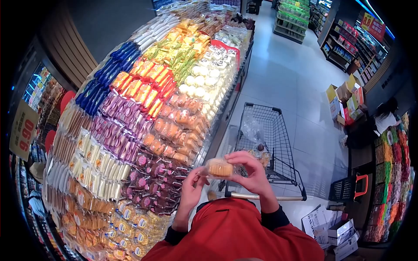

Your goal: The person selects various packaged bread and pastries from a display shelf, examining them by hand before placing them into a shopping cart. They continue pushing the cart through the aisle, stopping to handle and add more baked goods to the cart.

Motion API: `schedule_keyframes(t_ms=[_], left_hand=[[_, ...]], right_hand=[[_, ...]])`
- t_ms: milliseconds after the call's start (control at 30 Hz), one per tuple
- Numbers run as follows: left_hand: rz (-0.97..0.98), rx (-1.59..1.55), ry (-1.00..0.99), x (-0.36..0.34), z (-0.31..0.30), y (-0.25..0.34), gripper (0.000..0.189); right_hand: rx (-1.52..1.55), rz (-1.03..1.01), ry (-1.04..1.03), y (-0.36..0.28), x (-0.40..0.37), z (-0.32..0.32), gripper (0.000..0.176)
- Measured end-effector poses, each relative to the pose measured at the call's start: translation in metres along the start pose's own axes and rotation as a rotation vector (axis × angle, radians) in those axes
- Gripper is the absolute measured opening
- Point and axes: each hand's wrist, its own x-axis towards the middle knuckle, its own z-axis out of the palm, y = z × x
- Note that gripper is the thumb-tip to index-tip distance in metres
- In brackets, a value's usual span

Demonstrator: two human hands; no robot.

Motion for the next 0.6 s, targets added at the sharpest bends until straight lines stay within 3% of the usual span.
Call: schedule_keyframes(t_ms=[33,100,167,233,467,533,600], left_hand=[[0.001,0.001,-0.003,0.001,0.007,0.007,0.031],[0.212,-0.094,0.128,0.002,0.022,0.018,0.046],[0.13,-0.086,0.083,0.004,0.012,0.018,0.055],[0.391,0.514,-0.077,0.009,0.003,0.02,0.058],[0.336,0.421,-0.099,0.015,0.003,0.018,0.056],[0.323,0.413,-0.014,0.015,0.008,0.016,0.05],[0.248,0.379,-0.055,0.018,0.007,0.011,0.046]], right_hand=[[-0.144,-0.052,-0.052,-0.003,0.0,-0.003,0.038],[-0.161,-0.023,-0.092,0.0,-0.002,-0.006,0.036],[-0.222,-0.117,-0.213,0.013,-0.003,-0.008,0.035],[-0.293,-0.12,-0.258,0.017,-0.004,-0.006,0.035],[-0.384,-0.092,-0.234,0.017,0.001,0.002,0.044],[-0.407,-0.075,-0.209,0.019,0.004,0.004,0.046],[-0.354,0.009,-0.138,0.029,0.003,0.007,0.049]])
